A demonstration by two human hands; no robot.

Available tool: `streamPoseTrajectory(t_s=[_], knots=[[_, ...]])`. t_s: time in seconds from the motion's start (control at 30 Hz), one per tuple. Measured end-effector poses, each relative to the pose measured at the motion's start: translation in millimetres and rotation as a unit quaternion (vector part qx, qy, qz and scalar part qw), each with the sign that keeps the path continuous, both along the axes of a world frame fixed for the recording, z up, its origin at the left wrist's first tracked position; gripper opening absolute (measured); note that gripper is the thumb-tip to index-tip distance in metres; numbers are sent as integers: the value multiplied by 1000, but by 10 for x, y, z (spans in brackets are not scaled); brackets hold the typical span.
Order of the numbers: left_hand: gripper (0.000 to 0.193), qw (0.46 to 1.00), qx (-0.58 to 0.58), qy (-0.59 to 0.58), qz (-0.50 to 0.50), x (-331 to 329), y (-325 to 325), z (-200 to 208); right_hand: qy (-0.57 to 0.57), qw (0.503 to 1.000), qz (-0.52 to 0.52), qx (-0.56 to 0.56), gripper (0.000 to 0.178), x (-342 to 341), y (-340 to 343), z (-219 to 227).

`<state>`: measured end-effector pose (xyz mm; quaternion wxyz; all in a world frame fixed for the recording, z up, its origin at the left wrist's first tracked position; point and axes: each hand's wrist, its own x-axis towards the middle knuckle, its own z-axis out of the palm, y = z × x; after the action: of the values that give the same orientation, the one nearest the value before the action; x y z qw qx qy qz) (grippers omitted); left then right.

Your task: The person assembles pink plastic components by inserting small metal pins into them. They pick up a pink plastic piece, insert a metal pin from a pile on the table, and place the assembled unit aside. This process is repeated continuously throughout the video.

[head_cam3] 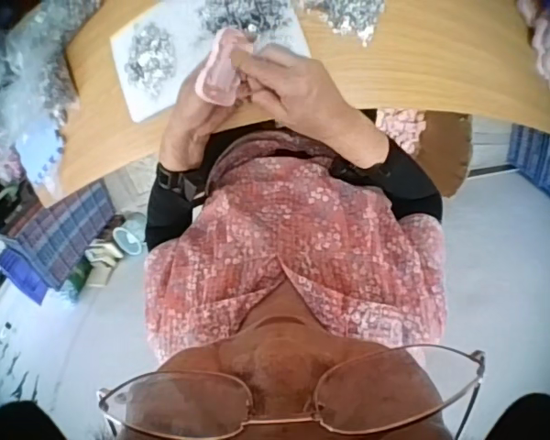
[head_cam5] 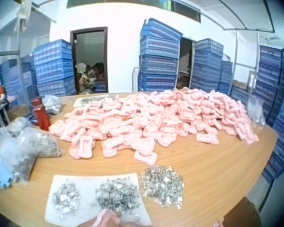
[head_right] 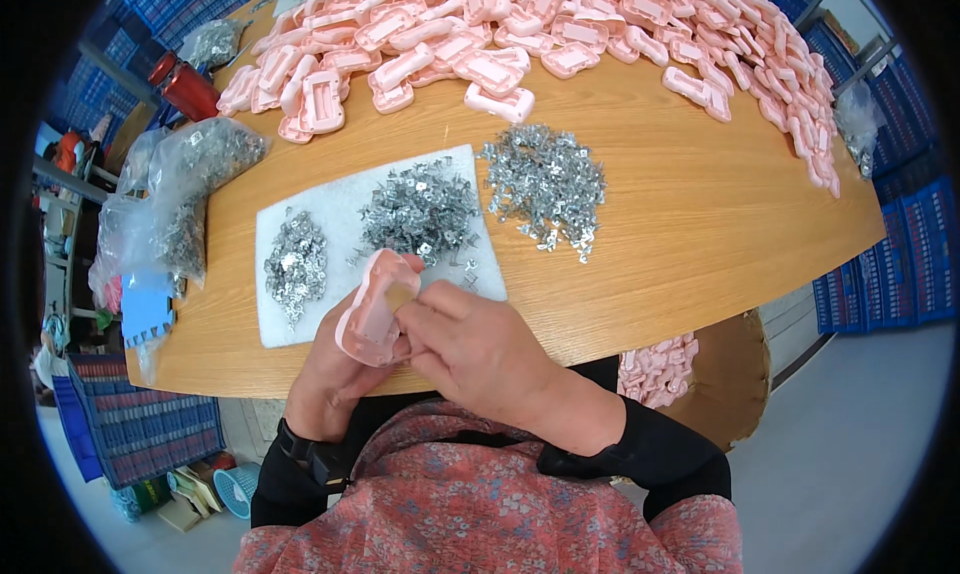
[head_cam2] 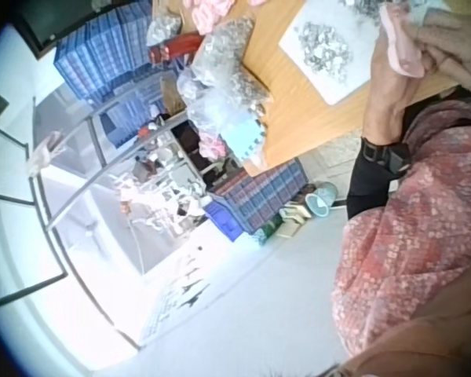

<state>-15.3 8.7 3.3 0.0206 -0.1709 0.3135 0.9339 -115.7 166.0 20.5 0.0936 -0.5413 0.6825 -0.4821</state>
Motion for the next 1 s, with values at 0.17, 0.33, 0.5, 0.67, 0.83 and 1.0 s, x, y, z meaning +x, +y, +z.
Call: streamPoseTrajectory(t_s=[0.17, 0.33, 0.5, 0.67, 0.83, 1.0], knots=[[38, 984, -161, -16, 81, -55, 57, -51, 3, 1000, 20, 3, 48, 65, 30, 126], [37, 970, -233, -26, 68, -13, 172, 4, -88, 994, -65, -3, 44, 31, 99, 96], [36, 945, -320, 59, -30, 123, -126, 129, -198, 973, -31, 115, 30, -245, 377, 114], [53, 880, -336, 105, -319, 89, -100, 387, -175, 968, 94, 153, 30, -99, 314, 230], [55, 937, -213, 21, -275, 324, -182, 179, -133, 976, -90, 146, 22, -440, 261, 131], [56, 991, -37, -3, -127, 318, -204, 92, 43, 986, -91, 136, 12, -657, 45, -205]])
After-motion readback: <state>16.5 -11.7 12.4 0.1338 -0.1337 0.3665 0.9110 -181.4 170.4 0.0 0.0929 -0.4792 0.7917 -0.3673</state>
